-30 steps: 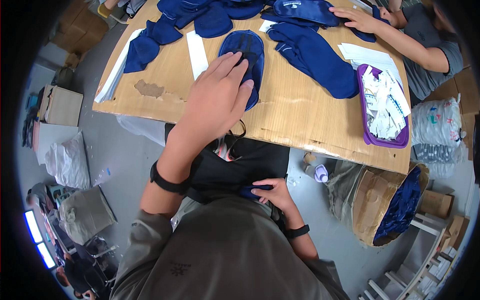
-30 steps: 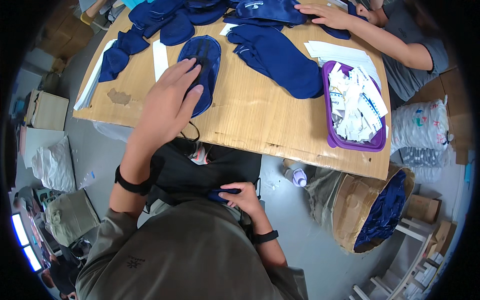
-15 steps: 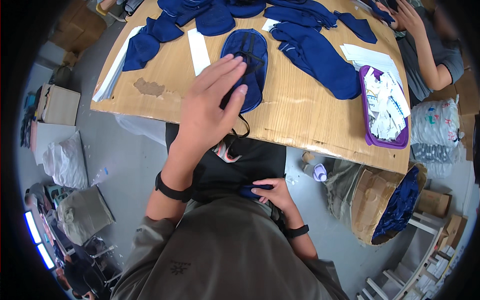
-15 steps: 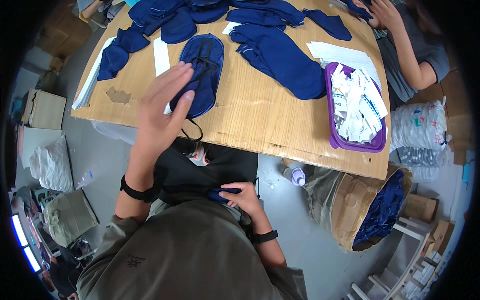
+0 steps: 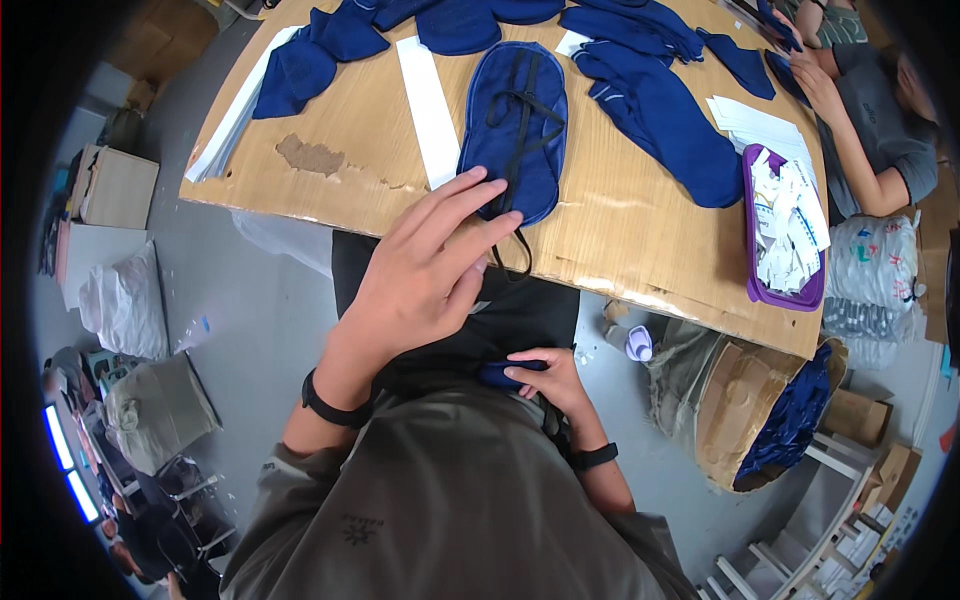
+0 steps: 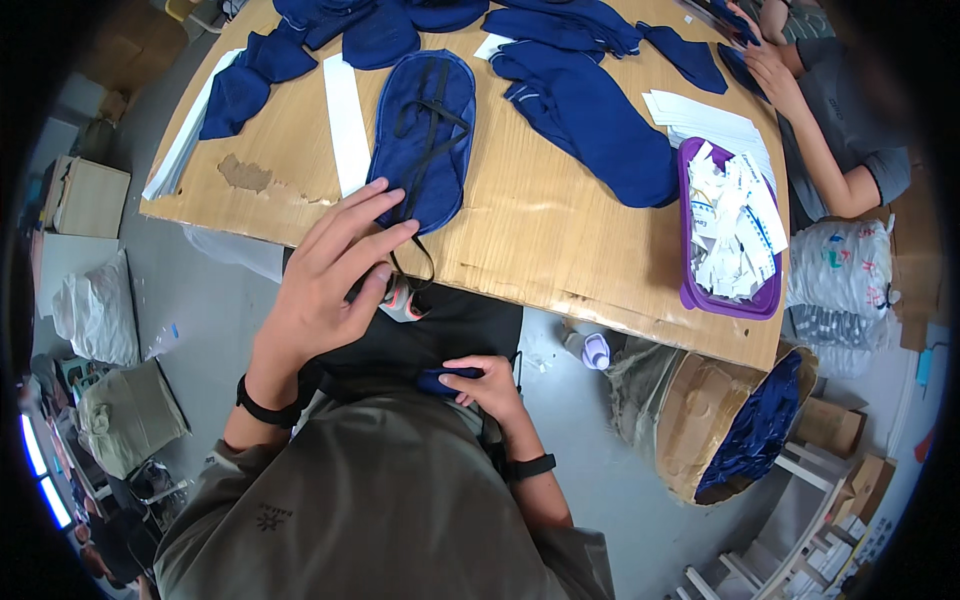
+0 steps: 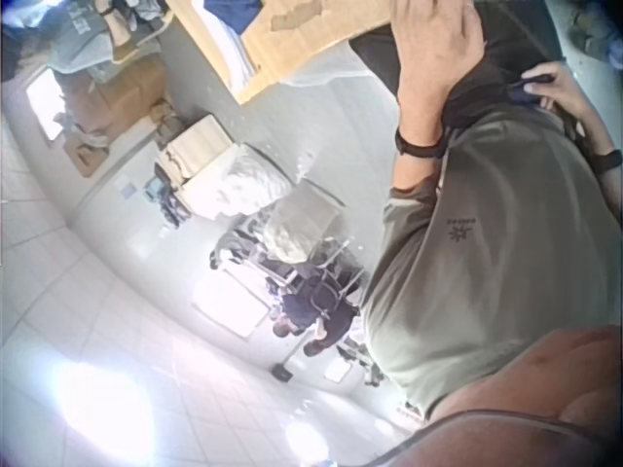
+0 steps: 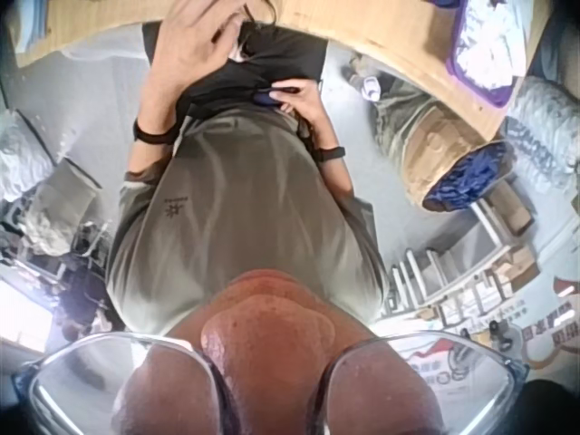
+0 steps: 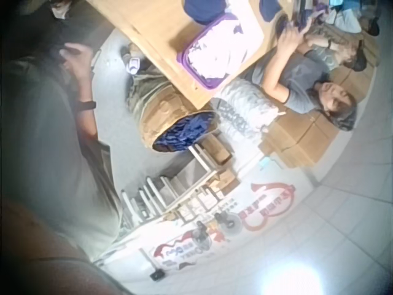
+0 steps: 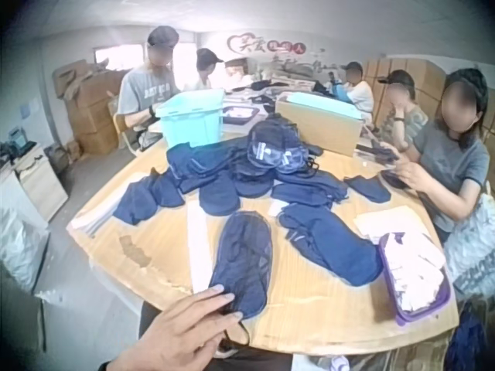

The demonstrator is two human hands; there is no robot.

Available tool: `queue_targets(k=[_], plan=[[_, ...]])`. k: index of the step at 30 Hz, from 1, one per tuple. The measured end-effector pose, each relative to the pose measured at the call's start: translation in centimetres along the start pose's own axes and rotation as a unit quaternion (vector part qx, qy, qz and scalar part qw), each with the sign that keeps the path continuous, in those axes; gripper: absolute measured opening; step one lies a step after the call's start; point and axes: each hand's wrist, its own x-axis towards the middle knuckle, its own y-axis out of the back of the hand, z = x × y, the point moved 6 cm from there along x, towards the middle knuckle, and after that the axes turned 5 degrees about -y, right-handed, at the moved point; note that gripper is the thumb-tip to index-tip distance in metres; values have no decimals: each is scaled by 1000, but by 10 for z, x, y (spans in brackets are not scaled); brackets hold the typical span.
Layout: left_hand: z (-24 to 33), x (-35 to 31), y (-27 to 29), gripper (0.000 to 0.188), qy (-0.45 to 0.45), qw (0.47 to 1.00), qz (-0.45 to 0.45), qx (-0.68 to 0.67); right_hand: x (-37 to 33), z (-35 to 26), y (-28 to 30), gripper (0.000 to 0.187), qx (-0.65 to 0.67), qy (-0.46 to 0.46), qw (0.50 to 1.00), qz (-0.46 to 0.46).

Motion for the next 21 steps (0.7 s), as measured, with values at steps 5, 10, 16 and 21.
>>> queue_targets(k=[5, 10, 16, 21], plan=[[7, 19, 1, 40, -55, 998, -23, -11, 2, -1, -1, 25, -11, 1, 1000, -3], [-8, 17, -8, 34, -75, 997, 13, -30, 0, -2, -2, 25, -10, -3, 1000, -2], [-11, 16, -12, 27, -48, 990, 107, -72, 1, -1, -1, 25, -7, -2, 1000, -2], [-8, 29, -6, 25, -14, 989, 96, -110, 3, 0, 0, 26, -10, -7, 1000, -4]])
